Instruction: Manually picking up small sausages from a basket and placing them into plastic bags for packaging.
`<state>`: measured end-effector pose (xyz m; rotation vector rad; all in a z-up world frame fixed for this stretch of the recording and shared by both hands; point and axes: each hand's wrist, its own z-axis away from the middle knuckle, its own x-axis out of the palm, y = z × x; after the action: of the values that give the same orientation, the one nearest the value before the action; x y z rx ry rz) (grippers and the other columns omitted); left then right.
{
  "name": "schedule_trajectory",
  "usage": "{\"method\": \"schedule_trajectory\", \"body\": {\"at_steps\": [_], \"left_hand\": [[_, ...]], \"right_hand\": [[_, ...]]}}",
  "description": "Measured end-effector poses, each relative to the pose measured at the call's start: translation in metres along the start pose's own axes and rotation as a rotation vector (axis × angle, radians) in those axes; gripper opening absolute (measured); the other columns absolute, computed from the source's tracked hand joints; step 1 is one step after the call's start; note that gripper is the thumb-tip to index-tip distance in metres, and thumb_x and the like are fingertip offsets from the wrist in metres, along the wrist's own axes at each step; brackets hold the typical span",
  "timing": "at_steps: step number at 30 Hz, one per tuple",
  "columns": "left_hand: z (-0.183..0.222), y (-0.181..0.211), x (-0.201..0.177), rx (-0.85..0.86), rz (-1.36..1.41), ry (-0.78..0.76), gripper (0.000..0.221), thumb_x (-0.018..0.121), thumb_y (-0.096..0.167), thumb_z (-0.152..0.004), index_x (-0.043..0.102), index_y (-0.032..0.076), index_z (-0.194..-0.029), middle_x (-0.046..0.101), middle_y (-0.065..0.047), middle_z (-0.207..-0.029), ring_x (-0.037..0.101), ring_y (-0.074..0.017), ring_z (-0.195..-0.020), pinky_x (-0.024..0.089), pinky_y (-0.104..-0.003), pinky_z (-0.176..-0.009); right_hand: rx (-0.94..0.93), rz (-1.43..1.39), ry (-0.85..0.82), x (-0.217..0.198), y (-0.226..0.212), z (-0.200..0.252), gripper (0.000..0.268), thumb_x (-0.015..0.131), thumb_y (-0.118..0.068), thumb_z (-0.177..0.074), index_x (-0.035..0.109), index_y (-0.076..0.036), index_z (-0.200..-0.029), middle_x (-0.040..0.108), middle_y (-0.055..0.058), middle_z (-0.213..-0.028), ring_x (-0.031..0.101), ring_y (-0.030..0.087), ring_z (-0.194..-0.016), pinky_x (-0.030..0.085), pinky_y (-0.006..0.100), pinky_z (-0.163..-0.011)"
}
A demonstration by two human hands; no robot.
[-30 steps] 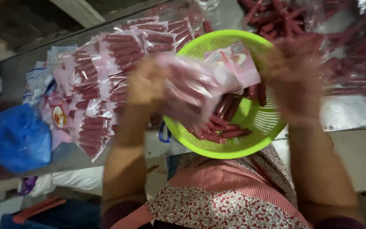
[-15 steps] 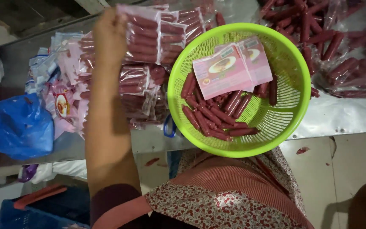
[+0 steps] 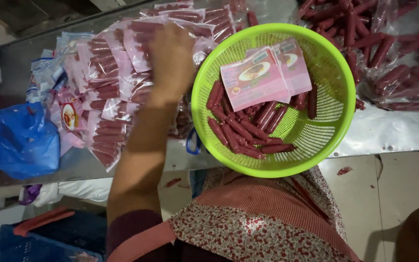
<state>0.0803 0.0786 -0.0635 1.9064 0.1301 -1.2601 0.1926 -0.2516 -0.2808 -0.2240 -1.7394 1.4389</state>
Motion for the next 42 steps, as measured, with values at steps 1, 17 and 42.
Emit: {"method": "schedule_trajectory", "body": {"at_steps": [1,17,42], "left_hand": [[0.01,0.008,0.006,0.001,0.0,0.001,0.019,0.048,0.018,-0.102,0.062,0.007,-0.095,0.062,-0.009,-0.105,0.056,-0.0234,-0.093,0.051,-0.034,-0.082],[0.038,-0.06,0.177,0.733,-0.317,-0.567,0.019,0.06,0.025,-0.092,0.07,0.01,-0.089,0.059,-0.012,-0.092,0.066,-0.0414,-0.09,0.057,-0.053,-0.075],[0.099,0.035,0.043,-0.03,1.081,-0.225,0.029,0.08,0.001,-0.081,0.057,0.002,-0.099,0.067,-0.008,-0.078,0.065,-0.0142,-0.069,0.055,-0.029,-0.063]], "right_hand": [[0.001,0.009,0.0,-0.001,-0.001,0.0,0.055,0.07,-0.025,-0.089,0.052,-0.008,-0.138,0.066,0.015,-0.121,0.068,0.028,-0.11,0.061,0.053,-0.094],[0.028,0.144,0.059,0.127,-0.135,0.036,0.05,0.065,-0.013,-0.091,0.053,-0.003,-0.139,0.068,0.019,-0.116,0.069,0.029,-0.105,0.062,0.049,-0.089],[0.322,-0.651,0.21,0.192,-0.048,0.001,0.044,0.058,-0.034,-0.103,0.056,-0.003,-0.134,0.067,0.016,-0.117,0.07,0.032,-0.111,0.057,0.051,-0.102]]}}
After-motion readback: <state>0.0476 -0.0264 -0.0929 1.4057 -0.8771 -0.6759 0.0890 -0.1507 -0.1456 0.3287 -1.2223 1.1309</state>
